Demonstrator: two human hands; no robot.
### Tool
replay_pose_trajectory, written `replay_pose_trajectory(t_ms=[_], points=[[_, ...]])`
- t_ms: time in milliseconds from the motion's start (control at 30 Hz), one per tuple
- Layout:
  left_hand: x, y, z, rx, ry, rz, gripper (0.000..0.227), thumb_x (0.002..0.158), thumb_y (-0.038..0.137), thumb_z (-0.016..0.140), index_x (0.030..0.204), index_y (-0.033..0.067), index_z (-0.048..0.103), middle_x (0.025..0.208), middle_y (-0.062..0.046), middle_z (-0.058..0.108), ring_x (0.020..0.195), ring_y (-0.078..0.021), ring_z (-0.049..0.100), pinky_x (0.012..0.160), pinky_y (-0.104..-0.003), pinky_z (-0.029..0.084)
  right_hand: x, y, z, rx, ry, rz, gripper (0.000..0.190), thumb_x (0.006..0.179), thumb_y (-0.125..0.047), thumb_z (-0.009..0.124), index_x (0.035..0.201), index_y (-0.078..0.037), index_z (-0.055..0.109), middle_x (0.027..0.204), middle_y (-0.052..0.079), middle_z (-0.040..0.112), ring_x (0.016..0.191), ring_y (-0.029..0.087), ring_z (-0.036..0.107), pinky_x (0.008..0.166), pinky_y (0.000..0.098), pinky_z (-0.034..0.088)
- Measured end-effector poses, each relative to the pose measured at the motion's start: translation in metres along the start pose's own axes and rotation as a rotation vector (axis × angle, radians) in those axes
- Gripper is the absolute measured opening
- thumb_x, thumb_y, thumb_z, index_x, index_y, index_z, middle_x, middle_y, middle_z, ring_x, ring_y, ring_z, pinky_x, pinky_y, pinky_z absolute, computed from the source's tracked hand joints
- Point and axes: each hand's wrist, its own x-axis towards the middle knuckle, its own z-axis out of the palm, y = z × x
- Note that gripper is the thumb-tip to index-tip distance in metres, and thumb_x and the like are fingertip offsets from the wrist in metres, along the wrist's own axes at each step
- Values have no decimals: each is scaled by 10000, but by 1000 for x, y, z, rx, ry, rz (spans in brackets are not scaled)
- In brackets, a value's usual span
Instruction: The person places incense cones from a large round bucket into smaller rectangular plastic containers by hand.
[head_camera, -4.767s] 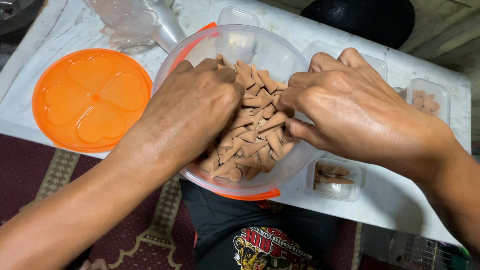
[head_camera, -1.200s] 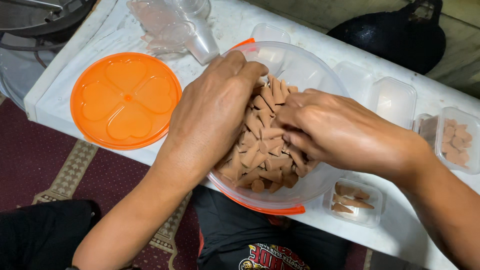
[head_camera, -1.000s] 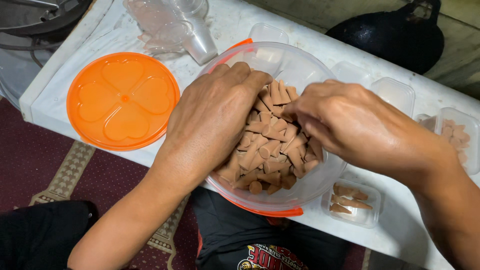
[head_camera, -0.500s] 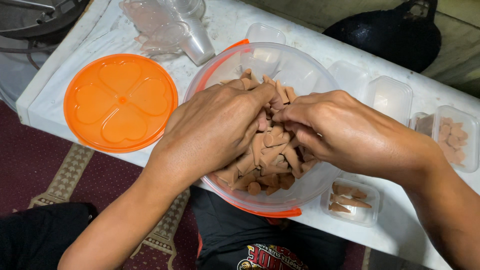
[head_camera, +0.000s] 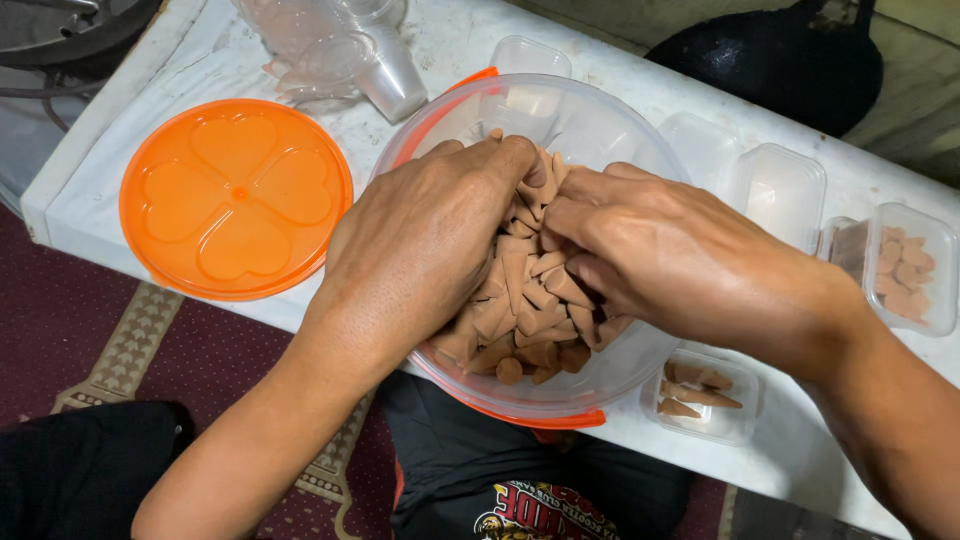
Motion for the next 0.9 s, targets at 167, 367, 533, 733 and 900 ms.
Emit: replay_pose_trajectory(t_ms=[167,367,533,733,900], points=[[2,-7,8,67,37,48,214,919,66,463,1106,145,531,1048,-172,691,934,-461,633,619,-626,463,-10,-1,-10,48,64,21,122,1001,-201,542,1055,-146,638,849,54,679,793,304,623,717,433,475],[2,-8,8,117,24,57,205,906,44,463,1090,117,517,1016,-183,690,908,-489,634,607,-643,462,-28,-2,-20,38,191,-107,288,1021,-154,481,1220,-62,669,1011,100,678,920,321,642,809,429,488],[5,-4,10,21,231,317,151,918,122,552,1062,78,563,959,-116,686,885,-413,605,616,-528,430,-53,-12,-20,94,367,-56,218,973,-226,641,1117,-66,674,1134,58,740,973,227,684,904,371,495],[2,36,6,-9,231,475,180,976,131,567,1148,80,555,1067,-123,655,921,-390,604,651,-515,434,-85,-25,-12,143,571,-119,177,929,-130,750,1005,18,692,971,125,711,854,245,667,840,365,486],[-16,85,14,-17,163,589,64,988,60,531,1051,64,541,915,-110,471,789,-357,466,641,-509,373,-135,-26,19,218,747,29,132,907,77,751,1012,104,676,975,253,709,844,291,699,747,328,549]])
